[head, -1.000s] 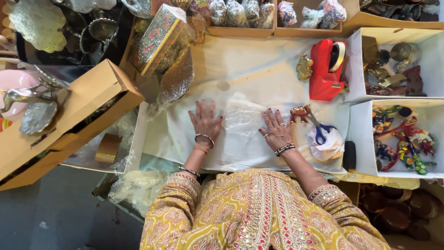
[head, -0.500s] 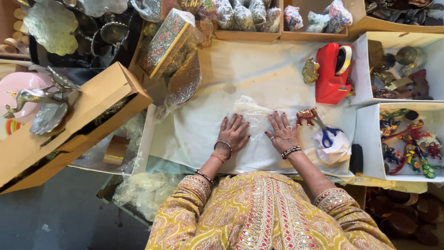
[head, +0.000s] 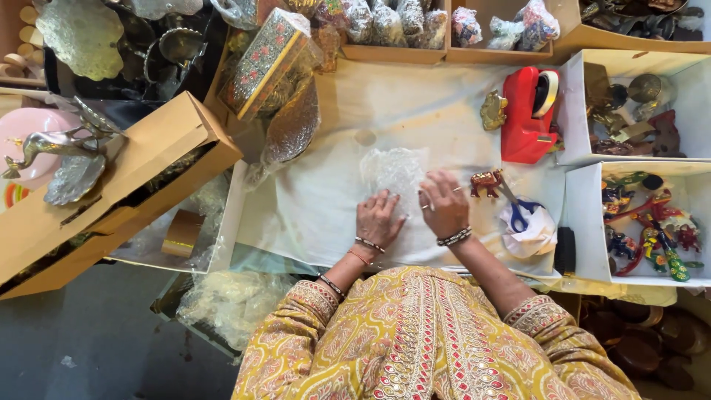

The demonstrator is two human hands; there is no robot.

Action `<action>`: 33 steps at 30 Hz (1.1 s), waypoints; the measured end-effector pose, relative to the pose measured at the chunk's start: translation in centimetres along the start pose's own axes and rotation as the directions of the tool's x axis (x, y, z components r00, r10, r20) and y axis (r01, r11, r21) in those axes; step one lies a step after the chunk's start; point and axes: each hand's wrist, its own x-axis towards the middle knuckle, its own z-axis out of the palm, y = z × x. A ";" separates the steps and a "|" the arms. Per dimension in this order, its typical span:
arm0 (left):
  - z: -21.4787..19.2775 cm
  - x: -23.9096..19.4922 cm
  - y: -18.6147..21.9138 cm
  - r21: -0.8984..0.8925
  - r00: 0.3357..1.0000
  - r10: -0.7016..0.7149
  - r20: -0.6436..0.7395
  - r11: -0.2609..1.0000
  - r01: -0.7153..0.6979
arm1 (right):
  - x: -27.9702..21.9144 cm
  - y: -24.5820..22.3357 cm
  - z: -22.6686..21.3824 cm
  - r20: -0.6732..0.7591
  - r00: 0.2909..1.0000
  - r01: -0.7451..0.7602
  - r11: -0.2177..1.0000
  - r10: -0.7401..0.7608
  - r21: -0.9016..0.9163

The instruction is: The person wipes a small decorative figurine with a cloth, then wraps it in bubble wrap and secures it with tape. They repeat this process for a second figurine, handling the items one at a time on a table covered with various craft supplies.

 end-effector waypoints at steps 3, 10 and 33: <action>1.2 -0.2 0.8 0.016 0.994 0.095 -0.044 0.995 -0.094 | -0.1 -1.7 0.5 0.020 0.993 0.119 0.991 -0.120 0.062; 3.2 1.1 -0.4 0.109 0.995 0.092 0.047 0.989 -0.097 | 1.4 -5.3 -3.0 -0.120 0.922 0.351 0.926 -0.368 -0.139; 2.1 2.0 -6.0 0.004 0.995 0.077 0.059 0.997 -0.077 | -1.8 1.1 2.4 0.525 0.846 0.153 0.986 -0.096 -0.066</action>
